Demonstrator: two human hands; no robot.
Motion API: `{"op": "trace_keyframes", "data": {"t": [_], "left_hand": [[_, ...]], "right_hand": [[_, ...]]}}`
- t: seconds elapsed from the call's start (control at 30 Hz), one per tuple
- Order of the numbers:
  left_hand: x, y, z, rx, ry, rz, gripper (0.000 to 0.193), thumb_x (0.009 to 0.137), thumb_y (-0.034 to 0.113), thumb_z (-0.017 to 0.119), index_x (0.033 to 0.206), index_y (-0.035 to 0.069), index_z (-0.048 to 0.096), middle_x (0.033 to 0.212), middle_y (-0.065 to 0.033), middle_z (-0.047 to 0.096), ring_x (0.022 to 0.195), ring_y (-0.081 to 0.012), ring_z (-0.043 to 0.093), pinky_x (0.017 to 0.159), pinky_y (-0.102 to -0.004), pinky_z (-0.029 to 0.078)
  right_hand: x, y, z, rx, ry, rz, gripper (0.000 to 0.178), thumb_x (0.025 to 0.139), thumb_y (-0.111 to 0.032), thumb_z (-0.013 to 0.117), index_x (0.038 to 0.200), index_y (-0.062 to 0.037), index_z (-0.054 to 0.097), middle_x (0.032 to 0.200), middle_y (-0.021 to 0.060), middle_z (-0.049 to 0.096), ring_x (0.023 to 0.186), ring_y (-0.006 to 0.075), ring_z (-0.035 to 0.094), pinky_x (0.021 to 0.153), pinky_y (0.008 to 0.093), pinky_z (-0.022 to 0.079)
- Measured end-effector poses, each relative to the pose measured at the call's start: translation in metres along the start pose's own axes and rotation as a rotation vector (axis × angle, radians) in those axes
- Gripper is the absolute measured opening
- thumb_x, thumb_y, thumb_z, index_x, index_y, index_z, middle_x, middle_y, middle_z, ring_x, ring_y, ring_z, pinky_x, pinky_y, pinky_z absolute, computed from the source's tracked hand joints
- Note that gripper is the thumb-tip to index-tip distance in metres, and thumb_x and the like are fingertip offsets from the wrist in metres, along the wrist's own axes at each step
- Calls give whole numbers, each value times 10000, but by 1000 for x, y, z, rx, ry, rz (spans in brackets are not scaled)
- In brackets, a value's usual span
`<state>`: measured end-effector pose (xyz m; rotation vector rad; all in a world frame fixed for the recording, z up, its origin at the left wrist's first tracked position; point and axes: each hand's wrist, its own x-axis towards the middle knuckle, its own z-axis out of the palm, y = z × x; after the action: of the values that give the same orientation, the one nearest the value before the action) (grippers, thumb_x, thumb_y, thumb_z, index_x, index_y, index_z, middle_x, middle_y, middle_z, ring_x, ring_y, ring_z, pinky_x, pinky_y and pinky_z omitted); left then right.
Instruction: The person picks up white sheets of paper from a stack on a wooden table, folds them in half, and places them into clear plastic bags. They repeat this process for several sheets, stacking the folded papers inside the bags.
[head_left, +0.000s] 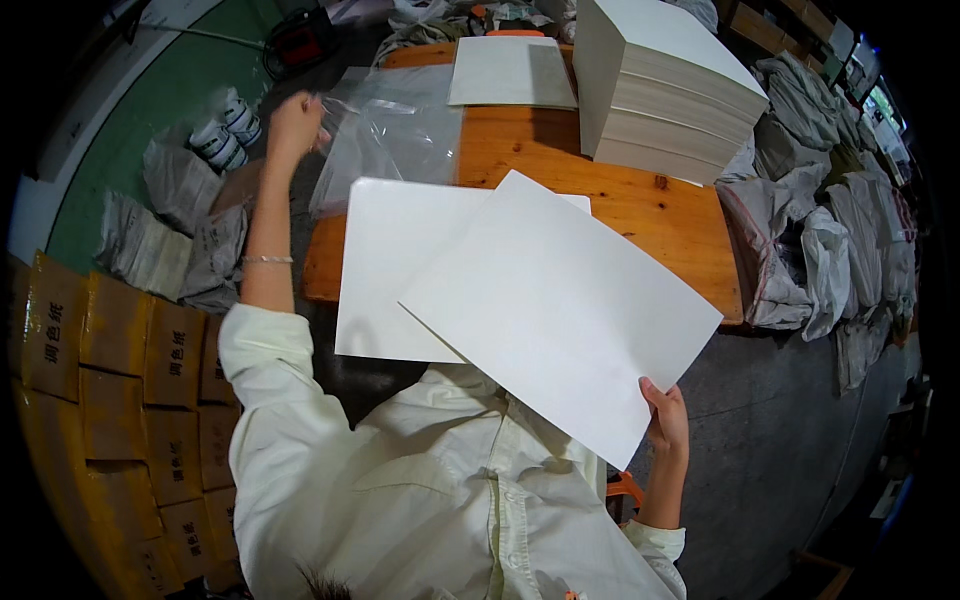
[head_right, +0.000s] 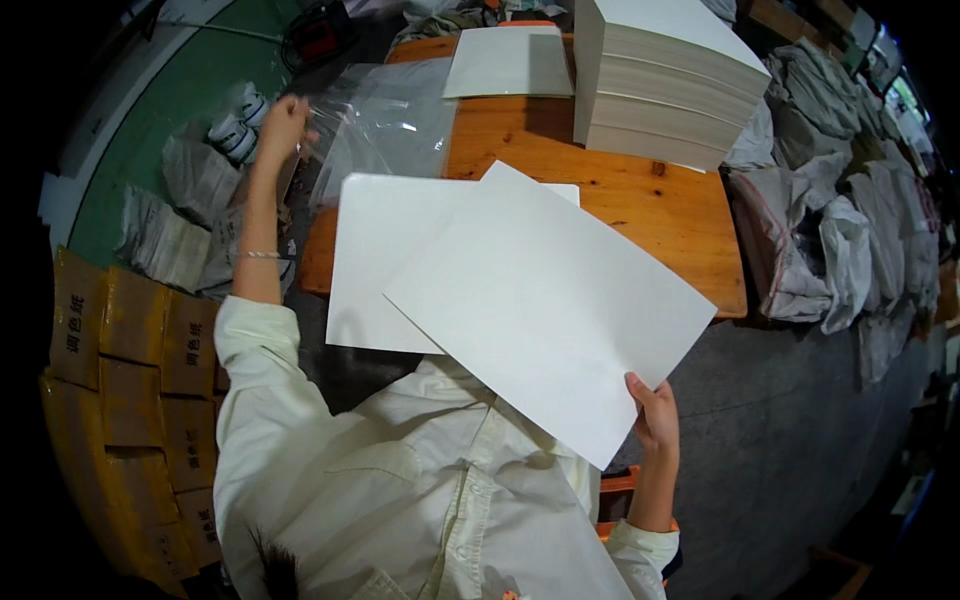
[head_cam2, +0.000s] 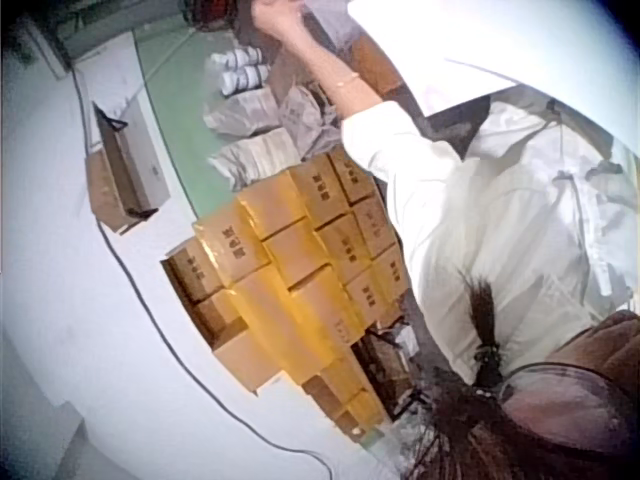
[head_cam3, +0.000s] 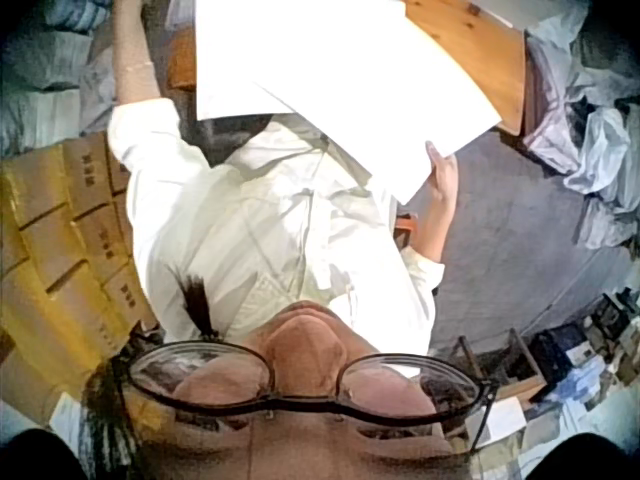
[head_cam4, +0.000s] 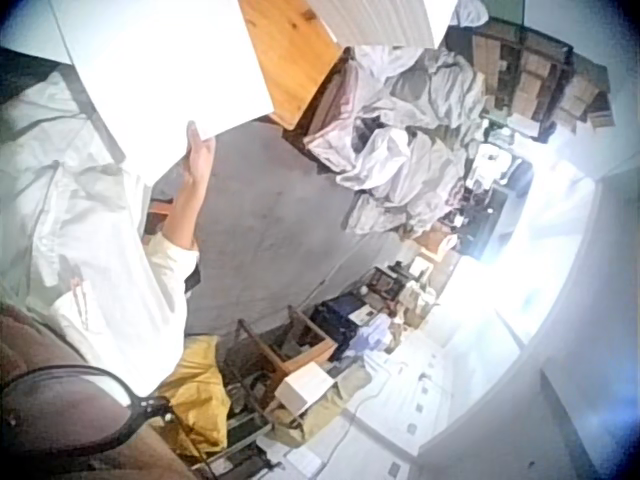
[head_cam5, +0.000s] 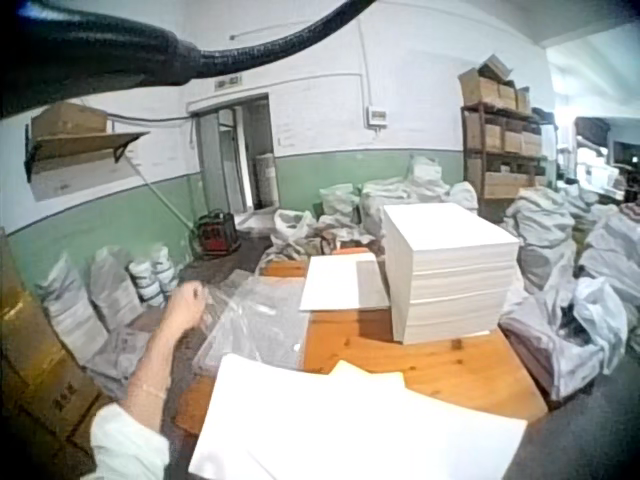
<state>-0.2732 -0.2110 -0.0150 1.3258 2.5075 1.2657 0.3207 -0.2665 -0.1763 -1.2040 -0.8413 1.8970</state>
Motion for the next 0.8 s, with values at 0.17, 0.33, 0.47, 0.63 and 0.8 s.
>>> {"op": "trace_keyframes", "data": {"t": [0.17,0.33,0.47,0.63,0.8], "left_hand": [[55,73,-27,-556,-213,255,190,931,203,477,936,28,551,905,-46,607,773,-194,676,519,-240,534],[48,62,-36,-1005,-167,21,208,948,203,448,1003,6,489,1126,-163,579,913,-244,650,546,-252,545],[-37,21,-22,-971,-132,-274,207,936,190,479,1014,-1,475,1130,-183,554,944,-313,638,574,-267,565],[-167,-20,19,-881,-370,-387,224,920,244,533,937,24,495,1190,-197,553,767,-269,673,484,-240,543],[-225,-18,48,-840,-449,-518,210,927,230,517,977,34,461,1248,-244,501,717,-226,672,506,-240,544]], "right_hand": [[-1,4,0,34,-14,-3,280,876,-82,573,1135,17,535,1011,101,631,844,155,628,700,273,516],[-12,3,-2,82,64,-5,315,854,-65,590,1147,29,522,1021,110,624,870,172,621,733,291,514],[-32,-8,-29,86,235,24,461,799,-33,628,1216,56,454,1098,141,593,924,213,608,831,325,494],[-75,-25,-73,153,83,-134,489,802,-79,568,1254,37,420,1103,173,582,933,260,620,807,360,520],[-110,-30,-91,155,180,-271,497,831,-151,520,1271,44,396,1090,168,582,909,262,622,779,360,523]]}}
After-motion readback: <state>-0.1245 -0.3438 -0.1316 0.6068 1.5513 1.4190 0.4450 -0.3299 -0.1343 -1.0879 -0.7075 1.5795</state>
